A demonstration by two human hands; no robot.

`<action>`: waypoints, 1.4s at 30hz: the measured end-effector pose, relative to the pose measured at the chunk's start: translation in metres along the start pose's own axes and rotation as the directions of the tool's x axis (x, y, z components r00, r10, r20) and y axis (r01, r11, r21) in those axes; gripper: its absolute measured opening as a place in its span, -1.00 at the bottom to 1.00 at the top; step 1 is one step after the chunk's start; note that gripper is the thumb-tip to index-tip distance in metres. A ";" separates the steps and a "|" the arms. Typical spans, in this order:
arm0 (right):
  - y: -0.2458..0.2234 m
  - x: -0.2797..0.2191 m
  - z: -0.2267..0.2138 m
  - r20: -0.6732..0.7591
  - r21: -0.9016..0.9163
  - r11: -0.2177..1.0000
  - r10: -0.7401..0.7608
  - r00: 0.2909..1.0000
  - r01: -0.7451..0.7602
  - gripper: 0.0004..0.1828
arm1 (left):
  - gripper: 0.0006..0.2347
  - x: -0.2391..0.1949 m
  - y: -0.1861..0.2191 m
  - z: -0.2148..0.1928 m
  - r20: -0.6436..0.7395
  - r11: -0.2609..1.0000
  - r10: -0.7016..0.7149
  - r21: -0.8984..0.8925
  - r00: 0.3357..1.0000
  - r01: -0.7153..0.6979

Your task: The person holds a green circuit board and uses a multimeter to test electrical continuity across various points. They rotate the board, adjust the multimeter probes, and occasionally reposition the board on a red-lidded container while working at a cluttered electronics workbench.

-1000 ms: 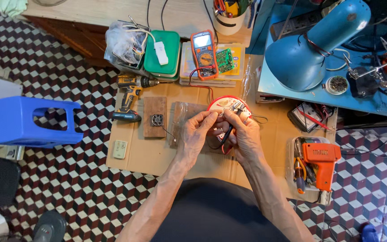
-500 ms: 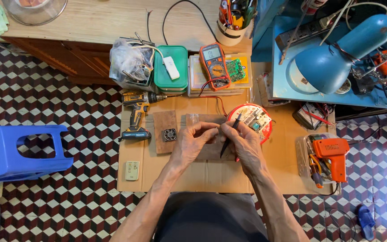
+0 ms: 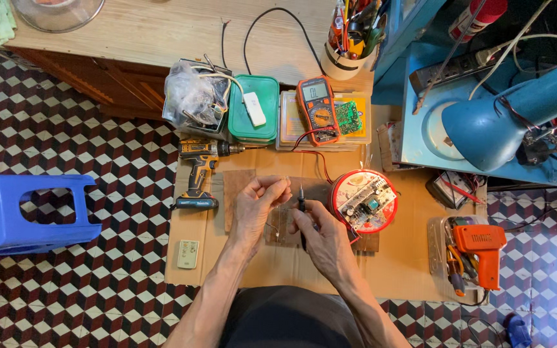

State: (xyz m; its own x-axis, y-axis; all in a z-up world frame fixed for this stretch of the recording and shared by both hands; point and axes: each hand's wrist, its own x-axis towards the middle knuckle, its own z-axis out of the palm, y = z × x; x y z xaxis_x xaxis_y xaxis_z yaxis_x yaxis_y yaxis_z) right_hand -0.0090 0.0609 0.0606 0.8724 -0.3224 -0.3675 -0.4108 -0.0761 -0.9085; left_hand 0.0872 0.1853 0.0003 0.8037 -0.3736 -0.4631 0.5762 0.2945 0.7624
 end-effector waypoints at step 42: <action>0.024 0.011 0.026 0.253 0.411 0.891 0.092 0.963 -0.193 -0.62 | -0.77 -0.017 0.041 0.015 0.017 0.967 -0.141 0.218 0.990 0.134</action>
State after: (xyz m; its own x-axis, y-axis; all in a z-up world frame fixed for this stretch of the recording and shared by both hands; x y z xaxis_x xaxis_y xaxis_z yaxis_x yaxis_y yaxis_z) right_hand -0.0026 0.0803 0.0296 0.8693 -0.0788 -0.4880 -0.4256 0.3827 -0.8200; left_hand 0.0947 0.1907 0.0462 0.7119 -0.4267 -0.5578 0.6321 0.0431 0.7737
